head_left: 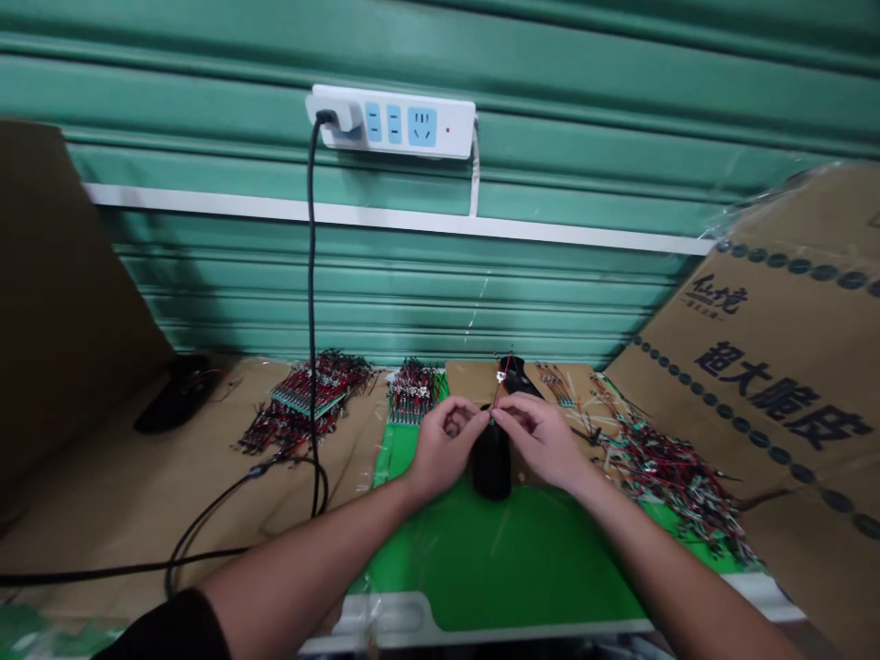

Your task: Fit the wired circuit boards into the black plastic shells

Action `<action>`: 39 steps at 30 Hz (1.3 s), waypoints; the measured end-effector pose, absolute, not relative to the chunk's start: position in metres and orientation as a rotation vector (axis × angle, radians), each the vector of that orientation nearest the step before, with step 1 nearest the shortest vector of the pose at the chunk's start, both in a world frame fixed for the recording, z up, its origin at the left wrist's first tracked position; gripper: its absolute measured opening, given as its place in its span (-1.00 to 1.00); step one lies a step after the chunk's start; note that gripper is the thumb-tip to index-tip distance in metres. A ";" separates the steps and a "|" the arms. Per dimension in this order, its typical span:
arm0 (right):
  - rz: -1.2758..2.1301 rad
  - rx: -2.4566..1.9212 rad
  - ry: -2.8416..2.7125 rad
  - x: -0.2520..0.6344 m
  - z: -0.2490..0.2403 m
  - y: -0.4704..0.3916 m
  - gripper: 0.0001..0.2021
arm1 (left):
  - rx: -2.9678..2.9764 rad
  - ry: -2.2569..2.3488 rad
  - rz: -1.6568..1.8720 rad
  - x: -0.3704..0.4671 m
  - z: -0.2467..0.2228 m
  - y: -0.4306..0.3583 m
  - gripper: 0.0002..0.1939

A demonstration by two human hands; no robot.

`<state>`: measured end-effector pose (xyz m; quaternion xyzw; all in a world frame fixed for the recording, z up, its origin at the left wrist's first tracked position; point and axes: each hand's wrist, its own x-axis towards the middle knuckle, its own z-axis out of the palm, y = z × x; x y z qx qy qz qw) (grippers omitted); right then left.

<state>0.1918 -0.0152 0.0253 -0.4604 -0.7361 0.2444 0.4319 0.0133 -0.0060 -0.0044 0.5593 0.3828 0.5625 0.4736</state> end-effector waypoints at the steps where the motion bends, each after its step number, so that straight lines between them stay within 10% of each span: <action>1: 0.576 -1.145 -1.872 0.192 0.027 -0.016 -0.71 | 1.351 0.923 1.392 0.013 -0.004 -0.005 -0.71; 39: 1.164 -1.072 -1.558 0.189 0.016 -0.013 -0.64 | 1.237 0.941 1.340 0.011 -0.004 0.000 -0.70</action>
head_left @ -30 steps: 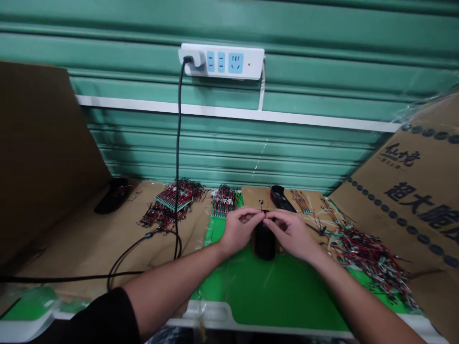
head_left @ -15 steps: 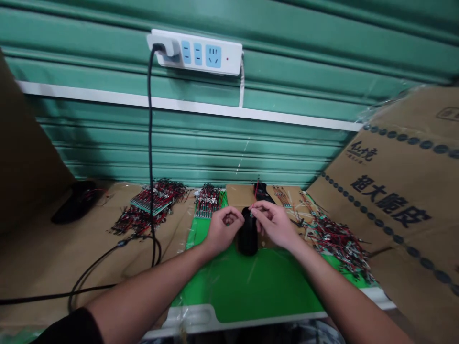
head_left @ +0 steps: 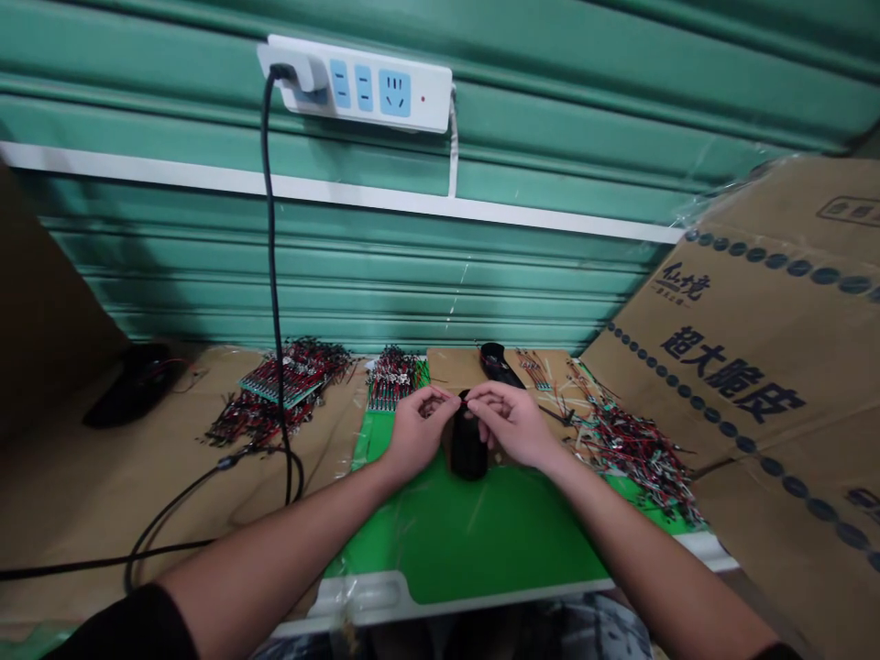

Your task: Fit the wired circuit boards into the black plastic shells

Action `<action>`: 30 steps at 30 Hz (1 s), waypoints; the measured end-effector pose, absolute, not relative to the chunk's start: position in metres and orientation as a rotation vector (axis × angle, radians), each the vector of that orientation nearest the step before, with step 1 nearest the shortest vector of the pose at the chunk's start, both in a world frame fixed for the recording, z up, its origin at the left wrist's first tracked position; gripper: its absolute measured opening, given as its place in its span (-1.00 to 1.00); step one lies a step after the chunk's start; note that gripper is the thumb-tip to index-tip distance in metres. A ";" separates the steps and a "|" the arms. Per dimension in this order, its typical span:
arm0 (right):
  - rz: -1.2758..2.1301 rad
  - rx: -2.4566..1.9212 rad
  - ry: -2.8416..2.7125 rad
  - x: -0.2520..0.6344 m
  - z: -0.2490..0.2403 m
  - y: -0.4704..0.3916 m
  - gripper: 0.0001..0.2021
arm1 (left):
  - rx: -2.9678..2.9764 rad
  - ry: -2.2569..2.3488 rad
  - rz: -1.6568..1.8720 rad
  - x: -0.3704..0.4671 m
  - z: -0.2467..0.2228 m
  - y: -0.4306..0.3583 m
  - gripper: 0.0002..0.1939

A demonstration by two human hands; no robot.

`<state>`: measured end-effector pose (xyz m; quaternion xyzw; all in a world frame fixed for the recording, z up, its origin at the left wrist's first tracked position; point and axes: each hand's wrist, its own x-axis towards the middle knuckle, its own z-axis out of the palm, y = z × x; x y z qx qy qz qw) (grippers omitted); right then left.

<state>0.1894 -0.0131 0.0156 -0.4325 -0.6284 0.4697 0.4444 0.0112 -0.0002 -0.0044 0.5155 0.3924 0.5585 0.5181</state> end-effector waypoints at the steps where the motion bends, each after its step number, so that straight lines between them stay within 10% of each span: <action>1: 1.199 -1.057 -1.511 0.190 0.015 -0.012 -0.62 | 1.217 0.921 1.313 0.011 -0.003 -0.001 -0.68; 26: 1.522 -0.825 -1.020 0.213 0.021 0.001 -0.63 | 2.075 1.124 0.988 0.009 -0.019 -0.012 -0.08; 30: 1.361 -0.866 -1.136 0.213 0.021 0.002 -0.59 | 2.074 1.139 0.952 0.008 -0.021 -0.008 -0.31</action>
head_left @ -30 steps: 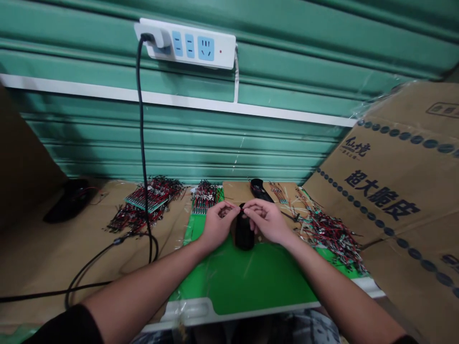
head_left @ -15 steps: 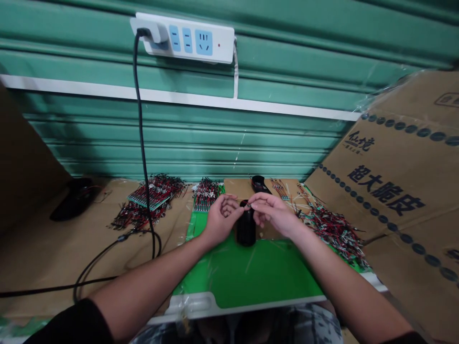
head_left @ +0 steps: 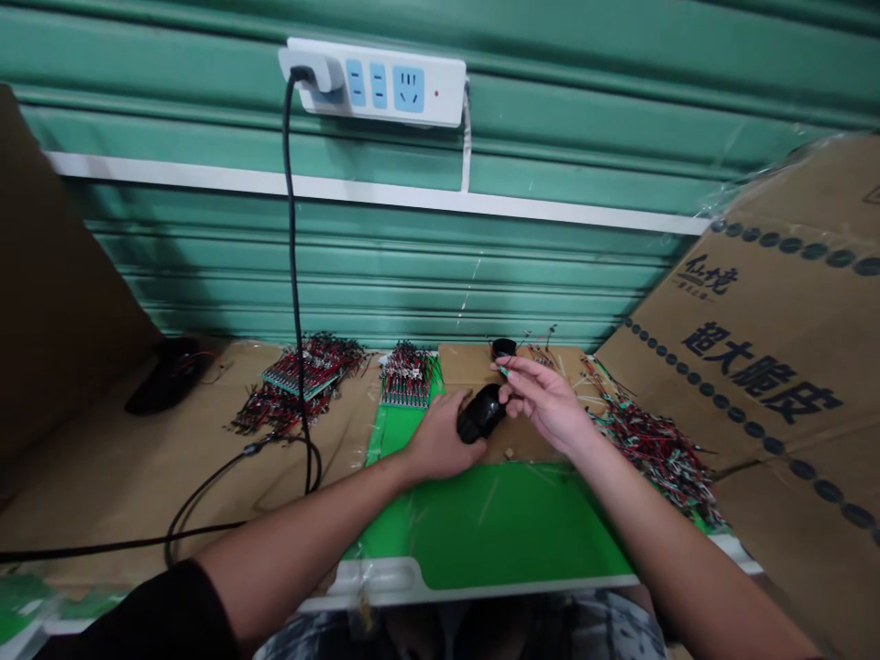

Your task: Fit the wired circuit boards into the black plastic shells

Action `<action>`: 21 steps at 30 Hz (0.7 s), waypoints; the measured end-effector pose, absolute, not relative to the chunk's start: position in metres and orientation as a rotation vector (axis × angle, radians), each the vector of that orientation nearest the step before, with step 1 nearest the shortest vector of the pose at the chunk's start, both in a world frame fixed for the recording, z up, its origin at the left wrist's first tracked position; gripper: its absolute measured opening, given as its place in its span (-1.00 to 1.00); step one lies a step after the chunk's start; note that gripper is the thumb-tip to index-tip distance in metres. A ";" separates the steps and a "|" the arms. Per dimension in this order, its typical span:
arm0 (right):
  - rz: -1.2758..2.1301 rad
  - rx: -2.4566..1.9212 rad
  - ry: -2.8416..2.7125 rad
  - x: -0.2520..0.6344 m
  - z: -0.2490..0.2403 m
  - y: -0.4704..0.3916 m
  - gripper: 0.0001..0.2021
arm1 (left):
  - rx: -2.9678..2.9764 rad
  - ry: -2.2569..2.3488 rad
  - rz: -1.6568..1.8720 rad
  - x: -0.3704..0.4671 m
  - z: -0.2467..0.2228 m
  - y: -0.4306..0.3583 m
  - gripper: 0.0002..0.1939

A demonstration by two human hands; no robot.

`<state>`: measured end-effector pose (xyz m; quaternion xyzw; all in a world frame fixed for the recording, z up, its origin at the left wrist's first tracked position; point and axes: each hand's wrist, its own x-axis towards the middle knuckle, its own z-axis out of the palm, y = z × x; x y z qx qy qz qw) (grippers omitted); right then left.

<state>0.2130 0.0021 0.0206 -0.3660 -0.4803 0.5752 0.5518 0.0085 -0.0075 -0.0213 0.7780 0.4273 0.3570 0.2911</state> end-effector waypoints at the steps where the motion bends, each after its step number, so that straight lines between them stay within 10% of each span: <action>1: 1.315 -0.881 -1.180 0.213 0.021 0.002 -0.58 | 2.070 1.116 0.960 0.008 -0.021 -0.007 -0.38; 21: 0.376 -0.956 -1.904 0.205 0.007 -0.006 -0.83 | 0.992 0.871 1.239 0.017 -0.024 0.008 -0.62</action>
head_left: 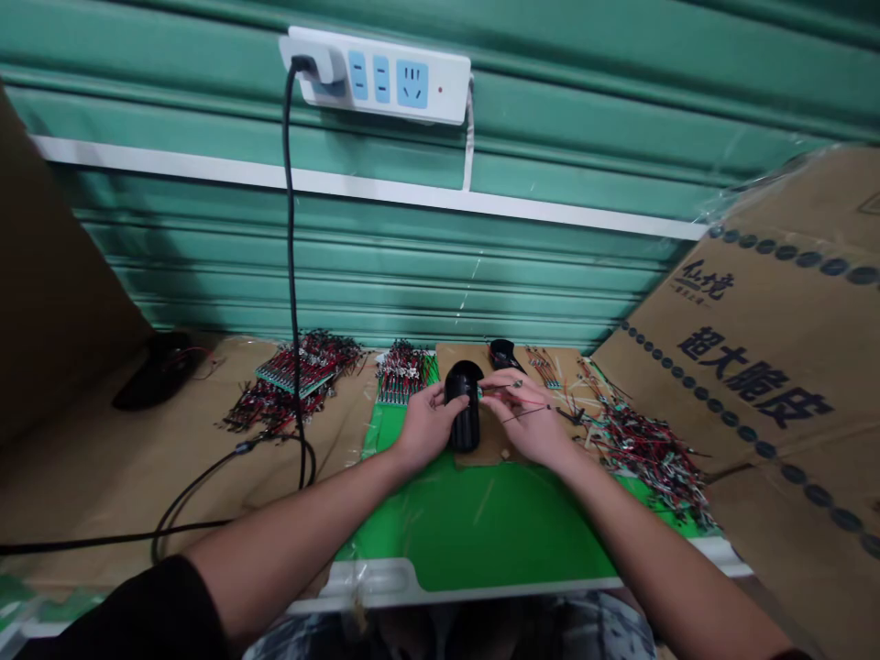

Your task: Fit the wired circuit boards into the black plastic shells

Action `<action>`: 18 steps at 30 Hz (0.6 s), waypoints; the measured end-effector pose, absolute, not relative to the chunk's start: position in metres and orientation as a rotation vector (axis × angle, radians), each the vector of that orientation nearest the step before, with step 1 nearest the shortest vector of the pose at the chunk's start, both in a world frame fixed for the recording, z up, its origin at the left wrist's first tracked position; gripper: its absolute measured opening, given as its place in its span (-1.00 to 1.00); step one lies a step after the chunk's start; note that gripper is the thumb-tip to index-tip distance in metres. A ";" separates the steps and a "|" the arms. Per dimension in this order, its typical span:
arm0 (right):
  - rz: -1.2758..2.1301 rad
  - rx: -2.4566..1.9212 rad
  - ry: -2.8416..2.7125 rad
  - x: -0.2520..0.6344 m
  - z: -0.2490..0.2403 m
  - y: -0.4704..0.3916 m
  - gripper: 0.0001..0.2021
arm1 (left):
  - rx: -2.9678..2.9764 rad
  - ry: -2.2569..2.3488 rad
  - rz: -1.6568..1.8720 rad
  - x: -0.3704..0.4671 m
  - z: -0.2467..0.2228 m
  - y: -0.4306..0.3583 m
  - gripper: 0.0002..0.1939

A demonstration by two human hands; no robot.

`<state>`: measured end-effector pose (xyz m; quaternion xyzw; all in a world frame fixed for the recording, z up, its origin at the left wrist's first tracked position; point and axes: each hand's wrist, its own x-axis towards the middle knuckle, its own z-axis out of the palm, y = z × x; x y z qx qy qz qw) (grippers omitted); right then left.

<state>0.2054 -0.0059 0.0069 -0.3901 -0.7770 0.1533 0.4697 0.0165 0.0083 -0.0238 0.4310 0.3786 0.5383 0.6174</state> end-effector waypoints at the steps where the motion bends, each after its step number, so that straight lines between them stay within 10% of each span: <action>1: 0.348 -0.955 -1.928 0.205 0.007 -0.006 -0.83 | 0.990 0.862 1.244 0.017 -0.024 0.008 -0.62; 18: 0.392 -0.932 -2.006 0.205 0.005 -0.005 -0.79 | 1.057 0.841 1.279 0.017 -0.022 0.004 -0.55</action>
